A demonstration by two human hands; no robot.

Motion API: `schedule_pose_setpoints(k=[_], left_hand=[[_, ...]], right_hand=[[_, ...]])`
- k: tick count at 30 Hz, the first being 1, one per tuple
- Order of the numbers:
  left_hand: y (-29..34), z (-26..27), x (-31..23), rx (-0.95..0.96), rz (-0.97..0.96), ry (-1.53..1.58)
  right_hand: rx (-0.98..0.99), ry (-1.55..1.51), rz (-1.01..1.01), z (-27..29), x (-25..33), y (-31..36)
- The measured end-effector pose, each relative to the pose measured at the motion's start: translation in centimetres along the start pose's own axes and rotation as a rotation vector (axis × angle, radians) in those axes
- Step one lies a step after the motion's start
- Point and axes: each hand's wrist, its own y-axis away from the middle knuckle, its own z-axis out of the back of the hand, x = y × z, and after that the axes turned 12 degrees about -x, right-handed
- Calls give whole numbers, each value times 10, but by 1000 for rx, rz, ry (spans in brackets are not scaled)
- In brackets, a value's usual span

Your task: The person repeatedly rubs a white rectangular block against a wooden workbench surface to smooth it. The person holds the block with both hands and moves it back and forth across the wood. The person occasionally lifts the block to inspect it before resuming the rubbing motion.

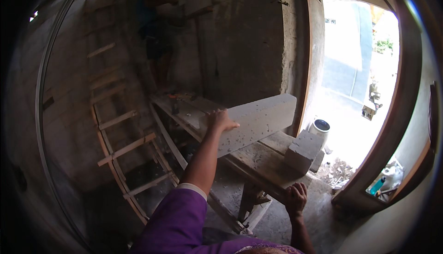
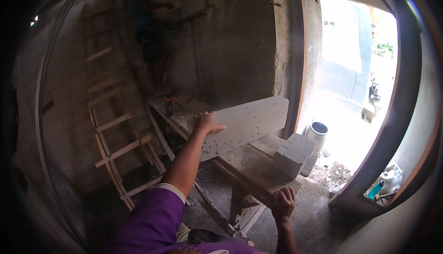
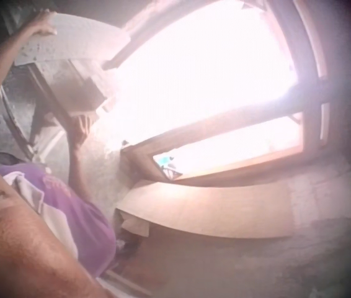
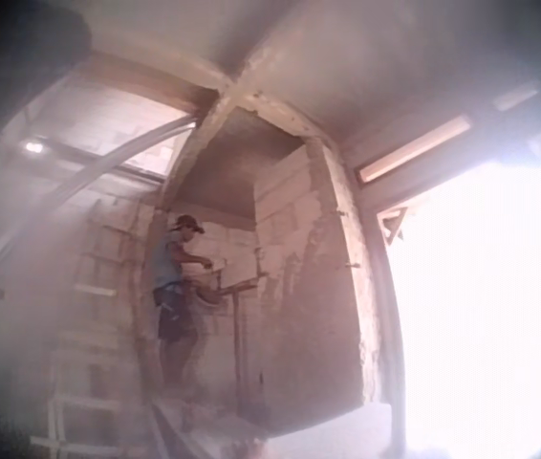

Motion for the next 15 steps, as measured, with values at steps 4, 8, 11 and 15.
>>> schedule_pose_setpoints(k=[4,8,11,15], left_hand=[[1,-1,-1,-20,1,17],[3,4,-3,-1,9,40],[3,7,-5,20,11,47],[0,3,-2,17,20,41]], right_hand=[[-8,6,23,2,1,-2],[41,-6,23,7,7,-8],[31,-9,31,7,6,-7],[35,-9,26,5,5,-6]])
